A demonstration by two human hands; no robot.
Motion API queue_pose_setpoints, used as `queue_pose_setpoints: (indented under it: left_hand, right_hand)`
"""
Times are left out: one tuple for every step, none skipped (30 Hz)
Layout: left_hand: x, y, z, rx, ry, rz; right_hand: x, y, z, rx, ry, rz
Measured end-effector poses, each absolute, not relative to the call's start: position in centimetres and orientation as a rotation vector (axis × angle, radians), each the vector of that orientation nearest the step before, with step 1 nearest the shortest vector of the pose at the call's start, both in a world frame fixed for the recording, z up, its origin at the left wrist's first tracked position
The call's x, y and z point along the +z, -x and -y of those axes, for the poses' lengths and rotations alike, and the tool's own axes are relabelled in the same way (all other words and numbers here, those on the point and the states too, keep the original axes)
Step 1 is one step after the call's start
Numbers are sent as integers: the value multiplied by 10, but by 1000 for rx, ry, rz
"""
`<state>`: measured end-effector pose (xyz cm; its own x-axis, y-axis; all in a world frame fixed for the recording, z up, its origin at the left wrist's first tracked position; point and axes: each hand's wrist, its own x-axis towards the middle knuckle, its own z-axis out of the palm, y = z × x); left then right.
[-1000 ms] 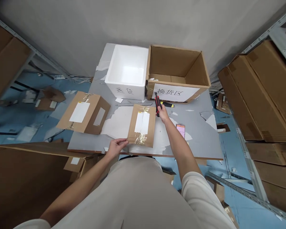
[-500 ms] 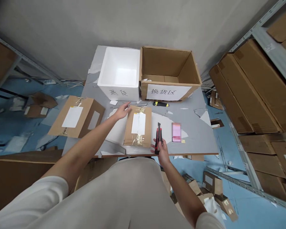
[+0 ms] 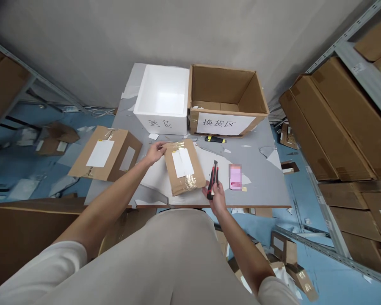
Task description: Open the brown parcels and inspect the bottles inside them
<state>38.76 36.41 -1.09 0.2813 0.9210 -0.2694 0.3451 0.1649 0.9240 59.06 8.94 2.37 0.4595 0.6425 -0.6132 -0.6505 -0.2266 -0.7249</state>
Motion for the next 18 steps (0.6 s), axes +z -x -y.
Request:
queue_pose_setpoints:
  left_hand:
    - [-11,-376,-356,674,-1328,-1293]
    - [-10,-365,-347,709,-1264,-1302]
    - [-10,-353,-335,731,-1219,-1305]
    - [-9,-343,-321,750,-1188,-1323]
    - [-8,-333,-307,753,-1167,-1341]
    - [-8,-325,-292,741,-1150,-1355]
    - [-8,-319,-277,727,-1134,-1373]
    - [-8,-315,-264,719,-1122,-1391]
    - [-8,-313,-252,712,-1120,-1409]
    - [-9,-311,-242,709,-1130,-1427]
    - [-10,-311,-235,706,-1153,-1444]
    - [-11,-311,-231,702,-1190,-1461]
    - [-12,-312,-229,695,-1235,-1481]
    - [-12,-312,-229,685,-1288,-1507]
    - [-12,-312,-231,673,-1347,-1538]
    - [-10,-313,-235,661,-1421,-1567]
    - [-7,-314,-239,647,-1511,-1589]
    - [-3,-316,-245,630,-1620,-1594]
  right_hand:
    - [23,-600,-101,1155,1362,47]
    - [24,-609,-115,1124,1381,108]
    - [25,-618,-129,1099,1397,182]
    - [26,-627,-143,1087,1425,271]
    - [28,-634,-157,1077,1465,370]
    - [29,-640,-170,1067,1508,465]
    - [31,-644,-182,1061,1546,543]
    - [32,-646,-193,1053,1576,601]
    - [33,-647,-203,1048,1595,638]
    - [34,-647,-210,1046,1604,657]
    - [35,-646,-216,1045,1607,668]
    - [35,-645,-220,1042,1612,684]
    - [35,-645,-222,1038,1618,700]
    - [35,-645,-222,1033,1622,714]
    - [35,-646,-220,1029,1625,724]
    - [34,-648,-215,1025,1625,728]
    - [33,-651,-208,1017,1630,732]
    - [32,-654,-199,1004,1646,746]
